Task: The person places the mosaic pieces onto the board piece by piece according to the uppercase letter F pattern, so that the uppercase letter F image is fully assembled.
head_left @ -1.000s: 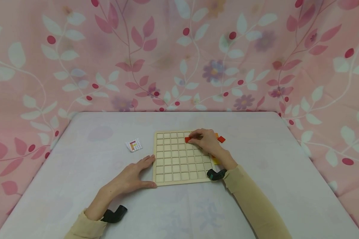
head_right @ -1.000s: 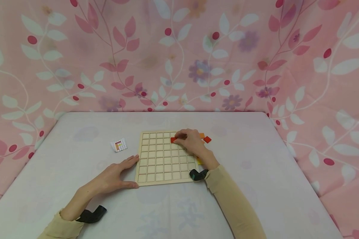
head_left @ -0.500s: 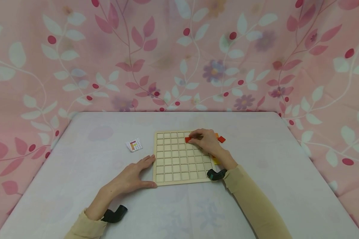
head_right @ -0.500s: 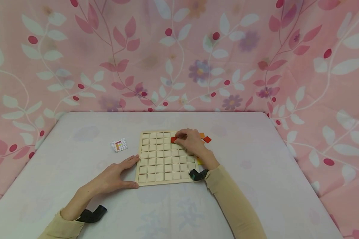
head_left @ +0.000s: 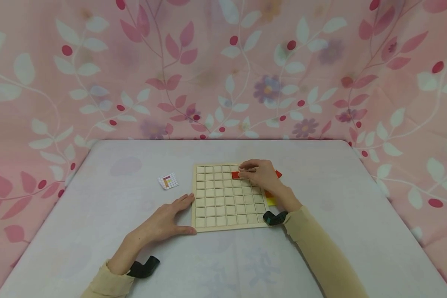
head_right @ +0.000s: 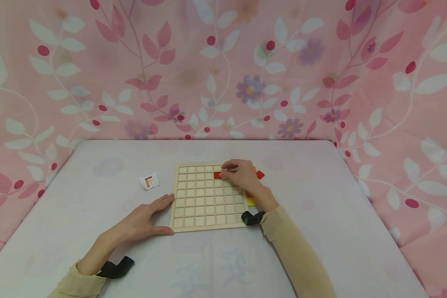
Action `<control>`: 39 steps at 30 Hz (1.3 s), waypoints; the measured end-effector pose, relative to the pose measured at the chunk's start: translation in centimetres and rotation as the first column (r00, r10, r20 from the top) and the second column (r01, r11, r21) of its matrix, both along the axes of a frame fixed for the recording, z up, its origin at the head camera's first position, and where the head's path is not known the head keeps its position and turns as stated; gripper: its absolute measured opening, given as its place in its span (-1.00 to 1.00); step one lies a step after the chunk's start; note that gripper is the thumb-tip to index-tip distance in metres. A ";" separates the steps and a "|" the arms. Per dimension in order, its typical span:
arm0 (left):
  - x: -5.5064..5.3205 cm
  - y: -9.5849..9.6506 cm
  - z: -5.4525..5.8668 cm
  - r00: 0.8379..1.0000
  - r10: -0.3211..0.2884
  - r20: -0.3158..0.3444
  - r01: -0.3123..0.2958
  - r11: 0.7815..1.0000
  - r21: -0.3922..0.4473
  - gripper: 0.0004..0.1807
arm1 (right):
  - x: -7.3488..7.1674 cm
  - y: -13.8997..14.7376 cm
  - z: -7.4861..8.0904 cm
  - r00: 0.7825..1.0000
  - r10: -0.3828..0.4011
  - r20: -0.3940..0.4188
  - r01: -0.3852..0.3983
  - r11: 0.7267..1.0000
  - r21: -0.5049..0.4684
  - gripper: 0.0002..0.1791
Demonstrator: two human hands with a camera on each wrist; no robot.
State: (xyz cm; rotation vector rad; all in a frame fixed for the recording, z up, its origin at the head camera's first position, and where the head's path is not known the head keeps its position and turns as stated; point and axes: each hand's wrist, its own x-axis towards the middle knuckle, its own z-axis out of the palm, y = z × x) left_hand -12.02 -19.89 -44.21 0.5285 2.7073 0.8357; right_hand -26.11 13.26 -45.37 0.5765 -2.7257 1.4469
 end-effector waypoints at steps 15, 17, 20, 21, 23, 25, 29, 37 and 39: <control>-0.2 0.0 0.0 1.000 -0.003 -0.002 0.003 1.000 -0.004 0.12 | 0.6 7.9 1.3 0.985 -0.168 -0.034 0.170 0.985 0.039 -0.65; -0.2 0.0 0.0 1.000 -0.002 -0.001 0.002 1.000 0.000 0.12 | 0.7 8.8 1.1 0.982 -0.185 -0.046 0.187 0.982 0.038 -0.67; -0.1 0.0 0.0 1.000 -0.001 0.002 0.001 1.000 0.004 0.11 | 0.9 9.9 1.0 0.978 -0.200 -0.066 0.204 0.977 0.056 -0.66; -0.1 0.0 0.0 1.000 -0.002 0.003 0.002 1.000 0.004 0.11 | 1.0 10.2 0.9 0.976 -0.209 -0.067 0.214 0.975 0.062 -0.65; -0.1 0.0 0.1 1.000 -0.004 0.004 0.004 1.000 0.002 0.11 | 1.2 10.8 0.7 0.972 -0.224 -0.065 0.228 0.971 0.075 -0.63; -0.2 0.0 0.0 1.000 -0.007 0.002 0.007 1.000 -0.002 0.11 | 1.4 11.2 0.6 0.970 -0.236 -0.057 0.240 0.967 0.082 -0.61; -0.2 -0.1 0.1 1.000 -0.006 -0.009 0.006 1.000 -0.002 0.11 | 1.6 11.8 0.3 0.968 -0.249 -0.043 0.251 0.965 0.074 -0.61; -0.1 0.0 0.1 1.000 -0.004 0.003 0.004 1.000 0.003 0.11 | 1.7 11.6 -0.6 0.965 -0.256 0.049 0.249 0.961 0.117 -0.57; -0.1 0.0 0.2 1.000 -0.002 0.005 0.002 1.000 0.004 0.11 | 1.6 11.4 -0.9 0.969 -0.245 0.032 0.238 0.961 0.142 -0.55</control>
